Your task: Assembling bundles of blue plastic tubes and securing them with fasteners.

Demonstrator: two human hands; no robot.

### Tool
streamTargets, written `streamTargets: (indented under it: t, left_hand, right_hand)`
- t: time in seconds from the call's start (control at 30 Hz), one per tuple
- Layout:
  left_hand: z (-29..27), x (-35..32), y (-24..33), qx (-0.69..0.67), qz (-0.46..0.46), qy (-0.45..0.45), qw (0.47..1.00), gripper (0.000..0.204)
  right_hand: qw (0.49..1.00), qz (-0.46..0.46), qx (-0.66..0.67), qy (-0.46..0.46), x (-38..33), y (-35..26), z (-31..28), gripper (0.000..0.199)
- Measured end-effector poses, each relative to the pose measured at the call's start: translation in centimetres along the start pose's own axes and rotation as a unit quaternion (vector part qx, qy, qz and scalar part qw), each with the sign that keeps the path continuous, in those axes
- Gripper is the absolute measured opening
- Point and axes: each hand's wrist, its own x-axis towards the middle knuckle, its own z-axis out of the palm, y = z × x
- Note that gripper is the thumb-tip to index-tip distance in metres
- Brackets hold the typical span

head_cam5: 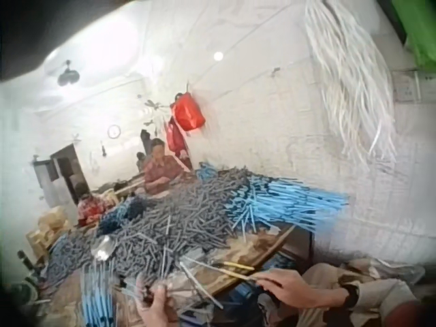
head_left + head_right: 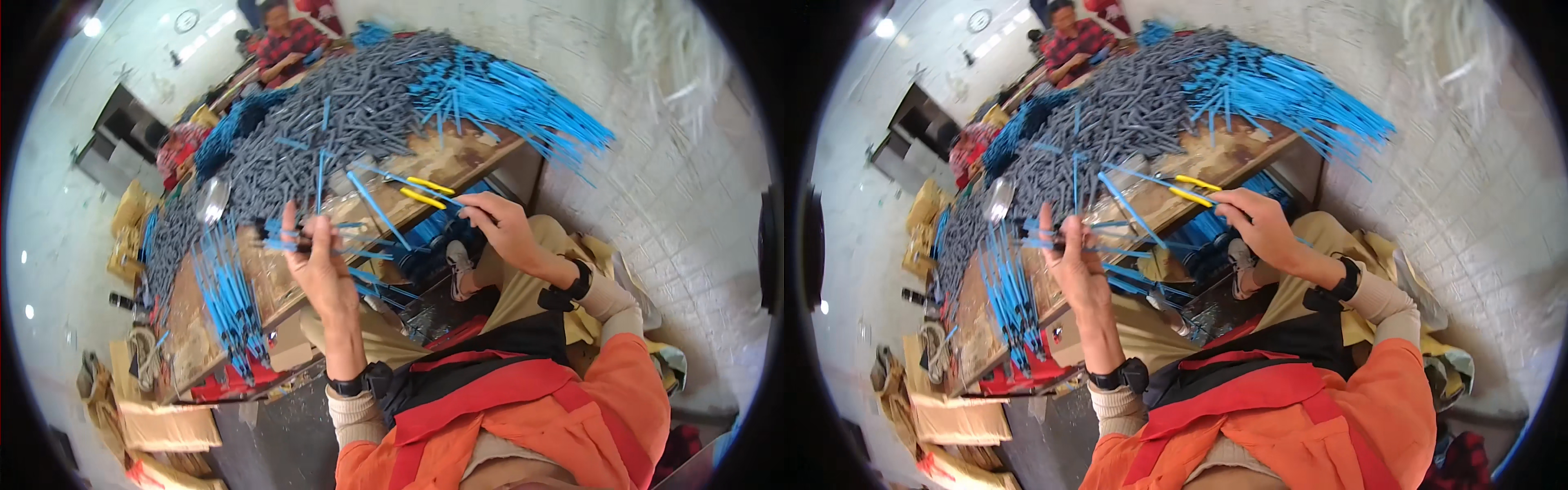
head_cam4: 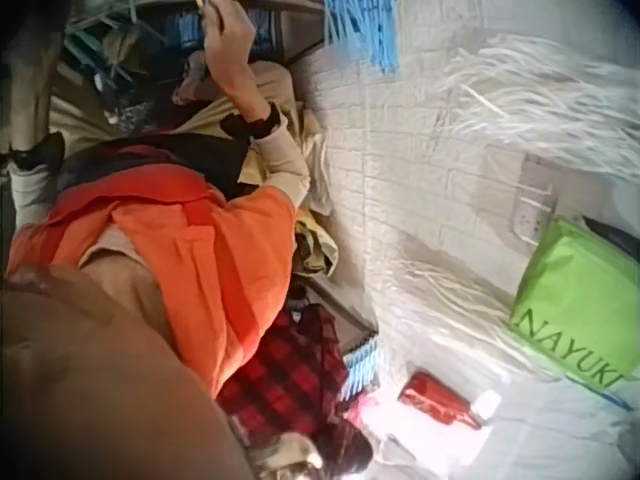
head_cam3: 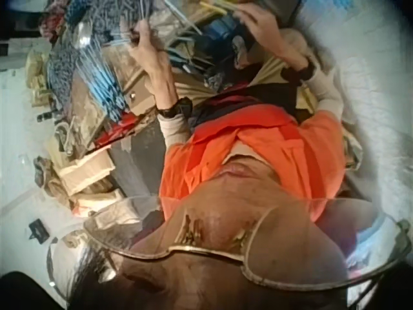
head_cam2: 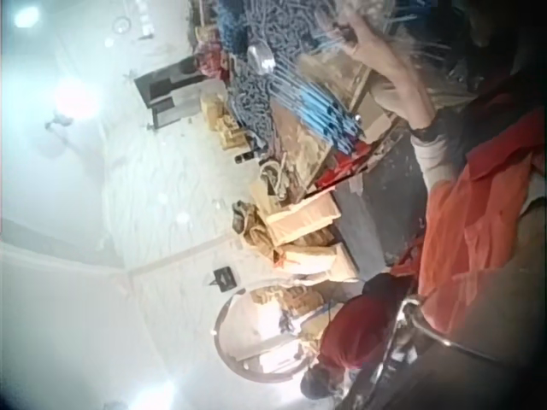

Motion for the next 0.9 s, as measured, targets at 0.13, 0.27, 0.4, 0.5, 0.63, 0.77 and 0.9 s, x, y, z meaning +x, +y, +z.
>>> streamTargets:
  t: [0.13, 0.27, 0.4, 0.5, 0.63, 0.77, 0.9]
  left_hand:
    - [0.0, -0.8, -0.4, 0.002, -0.007, 0.016, 1.000, 0.052]
    - [2.7, -1.1, -0.8, -0.006, -0.035, 0.030, 0.999, 0.052]
    - [3.0, -0.8, -1.3, -0.041, -0.054, 0.023, 0.997, 0.050]
    - [1.7, -0.1, -2.1, -0.060, -0.118, 0.036, 0.991, 0.047]
    - [1.2, -0.6, -2.2, -0.067, -0.101, -0.010, 0.993, 0.039]
    - [1.4, -1.0, -2.5, -0.007, -0.096, -0.059, 0.994, 0.032]
    - [0.4, -0.2, -2.2, 0.012, -0.135, -0.069, 0.988, 0.031]
  right_hand:
    - [0.989, 0.104, 0.100, 0.015, -0.8, 0.1, -1.5, 0.020]
    - [0.986, 0.103, 0.125, 0.045, -1.5, -0.3, -2.5, 0.018]
    - [0.998, 0.040, -0.012, 0.038, -3.0, -1.0, -1.7, 0.017]
    - [0.997, 0.019, -0.048, 0.056, -4.2, 0.0, -1.3, 0.017]
    - [0.992, -0.012, -0.090, 0.088, -4.5, 0.4, -2.1, 0.018]
    - [0.985, -0.067, -0.132, 0.087, -4.3, 0.8, -3.1, 0.020]
    - [0.970, -0.122, -0.191, 0.089, -3.0, 1.1, -4.5, 0.021]
